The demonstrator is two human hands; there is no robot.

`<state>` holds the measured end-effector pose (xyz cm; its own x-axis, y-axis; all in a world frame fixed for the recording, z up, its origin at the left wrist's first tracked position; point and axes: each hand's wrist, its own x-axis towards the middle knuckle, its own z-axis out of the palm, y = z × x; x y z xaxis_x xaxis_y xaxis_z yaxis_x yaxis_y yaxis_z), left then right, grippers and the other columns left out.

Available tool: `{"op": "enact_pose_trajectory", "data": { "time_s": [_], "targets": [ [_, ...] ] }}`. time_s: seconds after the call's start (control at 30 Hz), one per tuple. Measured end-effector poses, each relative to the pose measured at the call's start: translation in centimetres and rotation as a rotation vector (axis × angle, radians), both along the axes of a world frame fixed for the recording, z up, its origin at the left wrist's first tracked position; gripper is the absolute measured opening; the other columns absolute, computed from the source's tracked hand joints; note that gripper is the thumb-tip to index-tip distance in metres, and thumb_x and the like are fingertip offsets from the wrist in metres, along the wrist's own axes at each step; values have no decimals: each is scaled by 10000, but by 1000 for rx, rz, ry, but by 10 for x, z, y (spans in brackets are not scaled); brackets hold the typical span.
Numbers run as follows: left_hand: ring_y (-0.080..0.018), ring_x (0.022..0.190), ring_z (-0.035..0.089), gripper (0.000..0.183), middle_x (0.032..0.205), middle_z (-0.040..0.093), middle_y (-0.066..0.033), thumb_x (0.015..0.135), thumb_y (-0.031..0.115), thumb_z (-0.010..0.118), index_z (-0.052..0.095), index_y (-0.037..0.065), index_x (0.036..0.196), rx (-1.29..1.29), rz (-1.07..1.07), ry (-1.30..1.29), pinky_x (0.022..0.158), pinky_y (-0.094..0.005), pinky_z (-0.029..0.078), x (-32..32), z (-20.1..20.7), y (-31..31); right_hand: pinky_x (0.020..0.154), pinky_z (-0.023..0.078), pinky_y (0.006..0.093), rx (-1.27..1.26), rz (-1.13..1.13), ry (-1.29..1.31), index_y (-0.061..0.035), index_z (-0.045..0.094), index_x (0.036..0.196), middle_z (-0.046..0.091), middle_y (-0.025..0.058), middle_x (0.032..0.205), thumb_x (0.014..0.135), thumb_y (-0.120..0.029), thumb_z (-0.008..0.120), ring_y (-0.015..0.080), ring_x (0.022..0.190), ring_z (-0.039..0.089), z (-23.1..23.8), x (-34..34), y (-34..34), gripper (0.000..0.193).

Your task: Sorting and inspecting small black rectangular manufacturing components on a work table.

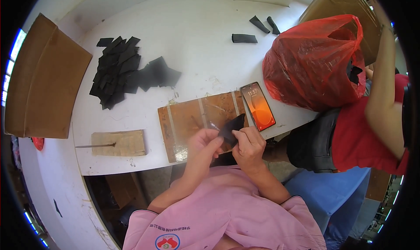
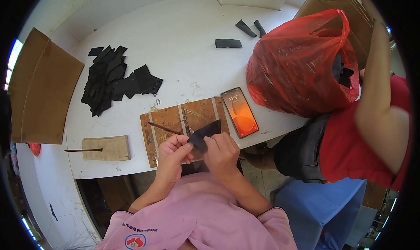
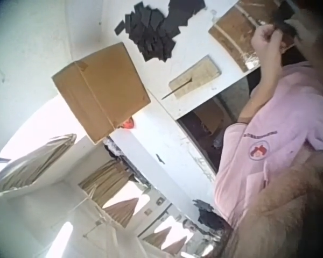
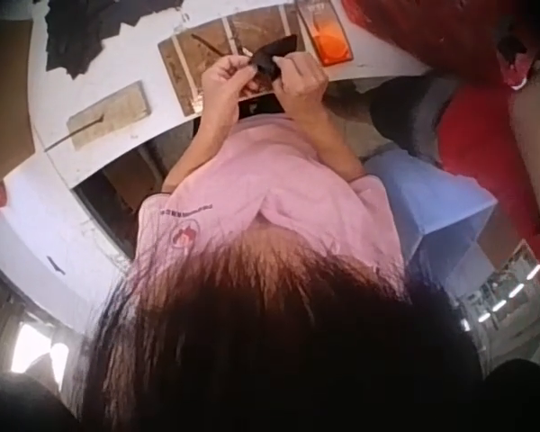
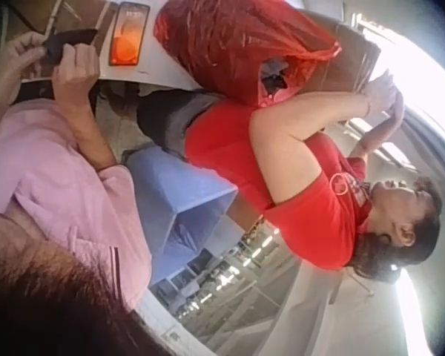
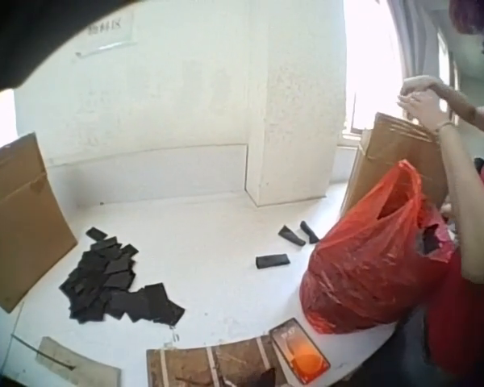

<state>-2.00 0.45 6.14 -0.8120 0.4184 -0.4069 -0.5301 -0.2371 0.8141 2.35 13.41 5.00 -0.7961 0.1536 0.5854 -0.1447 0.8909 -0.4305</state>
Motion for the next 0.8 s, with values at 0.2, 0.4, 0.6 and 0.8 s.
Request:
{"op": "enact_pose_trajectory", "data": {
  "time_s": [0.2, 0.4, 0.6, 0.8],
  "targets": [
    [-57, 516, 512, 76, 687, 565, -22, 766, 46, 563, 550, 10, 830, 57, 41, -63, 430, -160, 383, -2, -6, -4, 516, 416, 348, 119, 15, -28, 7, 564, 749, 487, 100, 664, 485, 68, 540, 268, 591, 502, -1, 5, -5, 271],
    [-49, 544, 496, 63, 676, 553, -8, 765, 44, 576, 552, 13, 813, -172, 51, 166, 468, -175, 385, 0, -9, -11, 556, 425, 325, -242, 210, -303, 4, 551, 853, 503, 90, 756, 613, -109, 648, 251, 658, 521, 12, 12, -10, 283],
    [-94, 611, 526, 75, 691, 564, -33, 751, 26, 570, 555, 6, 822, -229, -41, 377, 555, -224, 419, 7, -15, -17, 491, 410, 309, -631, 223, -248, -8, 583, 774, 504, 86, 668, 712, -68, 620, 226, 560, 531, 16, 7, -15, 94],
    [-176, 554, 557, 131, 737, 582, -125, 698, -5, 582, 561, -1, 827, -686, 114, 769, 527, -271, 436, 14, -25, -8, 513, 411, 334, -139, 117, -126, -12, 535, 764, 472, 92, 695, 680, -27, 579, 248, 630, 510, 2, -1, -27, 96]
  ]
}}
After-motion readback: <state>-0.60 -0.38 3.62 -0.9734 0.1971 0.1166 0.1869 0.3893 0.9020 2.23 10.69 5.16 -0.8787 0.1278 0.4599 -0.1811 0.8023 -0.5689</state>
